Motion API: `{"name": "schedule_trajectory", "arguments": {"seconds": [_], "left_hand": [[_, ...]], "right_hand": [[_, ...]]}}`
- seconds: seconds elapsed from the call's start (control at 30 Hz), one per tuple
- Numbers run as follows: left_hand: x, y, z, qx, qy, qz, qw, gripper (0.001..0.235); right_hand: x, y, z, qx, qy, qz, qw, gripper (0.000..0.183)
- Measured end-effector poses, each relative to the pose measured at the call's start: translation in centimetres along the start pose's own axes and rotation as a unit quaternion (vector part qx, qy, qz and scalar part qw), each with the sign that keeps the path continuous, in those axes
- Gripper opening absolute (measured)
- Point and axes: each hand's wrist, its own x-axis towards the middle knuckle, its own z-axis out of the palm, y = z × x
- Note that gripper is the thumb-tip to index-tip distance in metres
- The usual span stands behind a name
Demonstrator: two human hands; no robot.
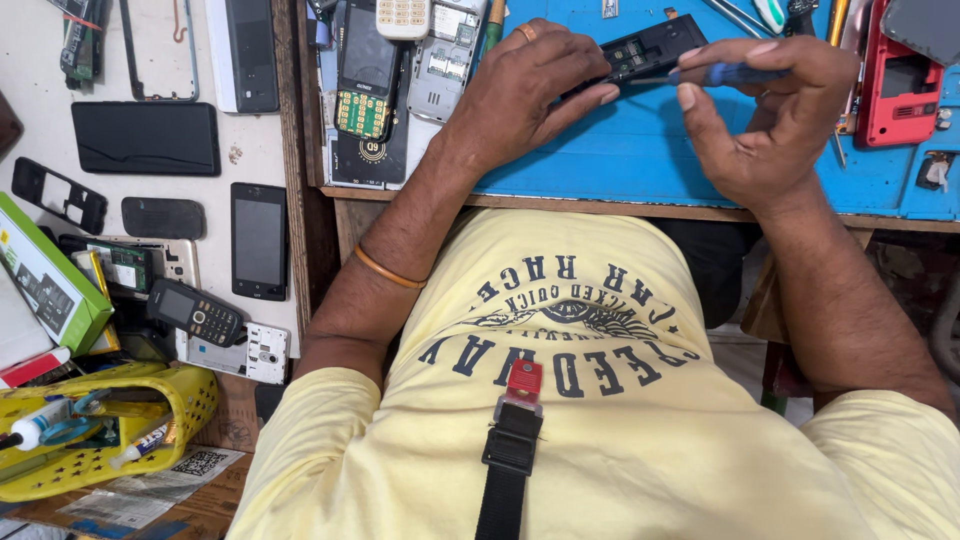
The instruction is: The person uses a screwdriver to remove screws from a disassembled mobile phone on a blue work mat. They then use a small tool to pry and adjust internal components, including the battery area, while handling the phone with both hands.
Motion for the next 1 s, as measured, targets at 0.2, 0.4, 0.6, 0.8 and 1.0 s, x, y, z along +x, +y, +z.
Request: {"name": "schedule_trajectory", "arguments": {"seconds": [0.2,0.4,0.6,0.8,1.0], "left_hand": [[0.1,0.0,0.0,-0.002,0.004,0.000,1.000,0.024],[0.2,0.2,-0.2,-0.010,0.007,-0.002,1.000,0.023],[0.3,0.4,-0.4,-0.004,0.010,0.005,1.000,0.023],[0.4,0.2,-0.4,-0.033,0.020,-0.018,0.999,0.020],[0.3,0.0,-0.3,-0.035,0.025,-0.020,0.999,0.018]], "right_hand": [[0.2,0.2,0.1,0.010,-0.003,-0.006,1.000,0.055],[0.2,0.4,0.7,0.015,-0.005,-0.014,1.000,0.054],[0.1,0.4,0.7,-0.004,-0.006,-0.030,1.000,0.052],[-0.6,1.0,0.9,-0.042,-0.011,-0.051,0.998,0.046],[-0.8,1.2,1.0,-0.030,-0.010,-0.043,0.999,0.047]]}}
